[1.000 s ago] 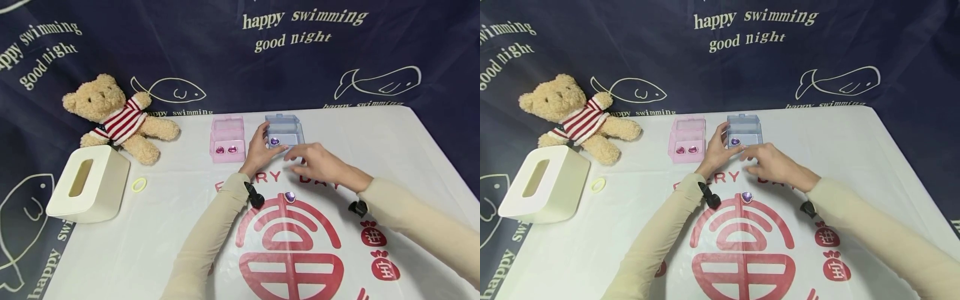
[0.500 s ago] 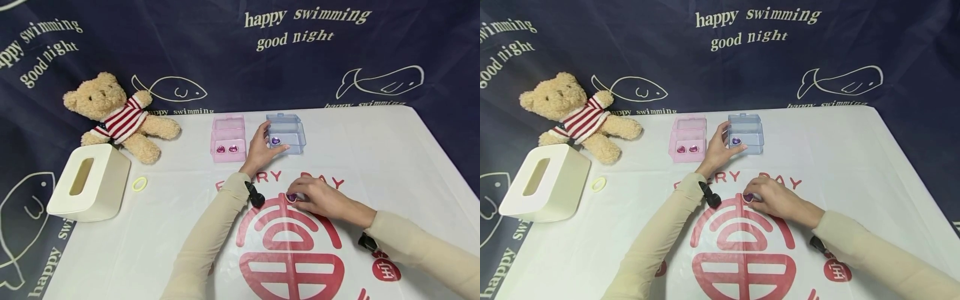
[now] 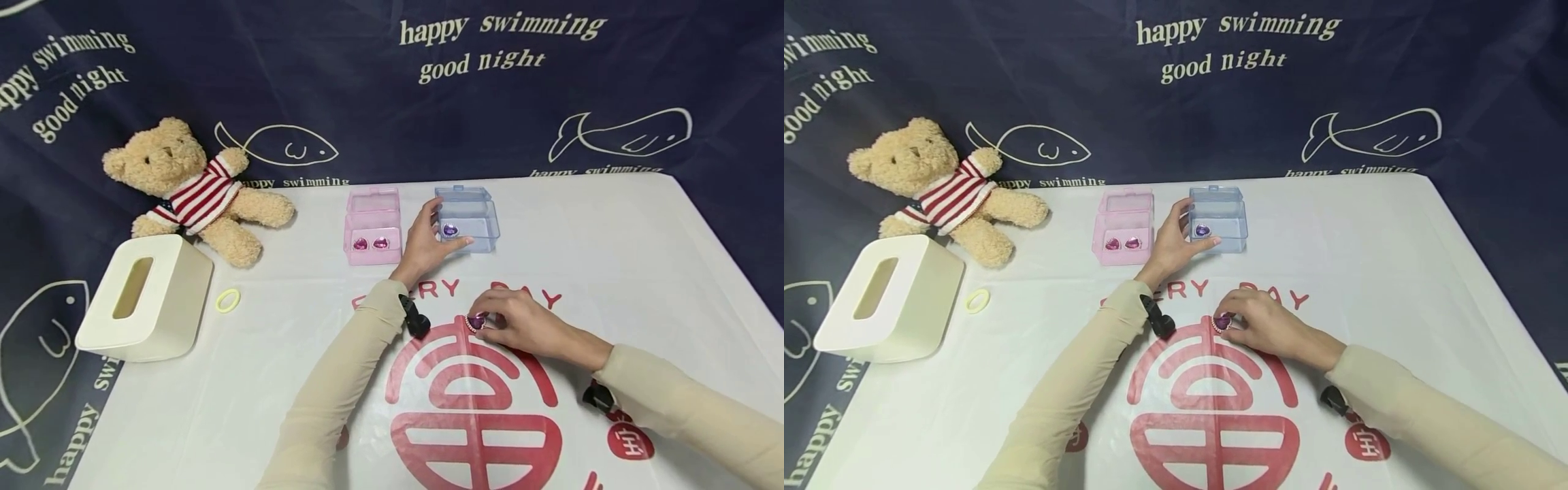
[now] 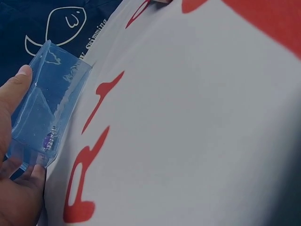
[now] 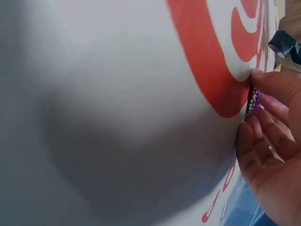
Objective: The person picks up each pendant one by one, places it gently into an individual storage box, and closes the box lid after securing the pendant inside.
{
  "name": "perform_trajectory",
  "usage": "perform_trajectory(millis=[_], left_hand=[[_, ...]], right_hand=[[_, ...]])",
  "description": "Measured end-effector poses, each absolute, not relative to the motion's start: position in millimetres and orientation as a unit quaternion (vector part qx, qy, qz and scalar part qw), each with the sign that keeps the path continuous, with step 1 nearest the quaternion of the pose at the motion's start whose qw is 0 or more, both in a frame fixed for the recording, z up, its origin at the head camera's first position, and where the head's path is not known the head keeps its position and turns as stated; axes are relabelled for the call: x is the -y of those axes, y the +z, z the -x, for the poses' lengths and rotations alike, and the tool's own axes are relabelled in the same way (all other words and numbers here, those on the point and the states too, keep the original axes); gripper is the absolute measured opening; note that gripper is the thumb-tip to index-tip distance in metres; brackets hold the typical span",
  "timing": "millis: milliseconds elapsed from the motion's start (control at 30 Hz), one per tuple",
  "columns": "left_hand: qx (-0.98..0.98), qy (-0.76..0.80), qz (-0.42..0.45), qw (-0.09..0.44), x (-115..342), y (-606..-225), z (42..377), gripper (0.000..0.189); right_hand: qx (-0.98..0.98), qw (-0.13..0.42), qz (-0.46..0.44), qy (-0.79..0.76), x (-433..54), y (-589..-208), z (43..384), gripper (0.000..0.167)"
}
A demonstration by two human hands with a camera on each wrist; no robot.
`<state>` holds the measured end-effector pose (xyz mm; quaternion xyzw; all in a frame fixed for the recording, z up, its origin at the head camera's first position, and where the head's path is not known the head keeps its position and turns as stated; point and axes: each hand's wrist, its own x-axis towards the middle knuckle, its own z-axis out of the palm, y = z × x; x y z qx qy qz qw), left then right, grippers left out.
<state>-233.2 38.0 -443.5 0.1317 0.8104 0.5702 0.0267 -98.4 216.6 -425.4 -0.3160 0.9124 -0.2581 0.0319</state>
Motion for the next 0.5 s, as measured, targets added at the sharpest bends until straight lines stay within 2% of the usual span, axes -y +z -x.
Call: perform_trajectory(millis=[167,500], left_hand=[[-0.806,0.577,-0.132,0.030,-38,-444,234,0.096],[-0.807,0.574,-0.139,0.024,-36,-445,235,0.095]], right_hand=[[-0.913,0.023,0.313,-0.262,-216,-426,97,0.023],[-0.914,-0.042,0.300,-0.271,-217,-409,105,0.022]])
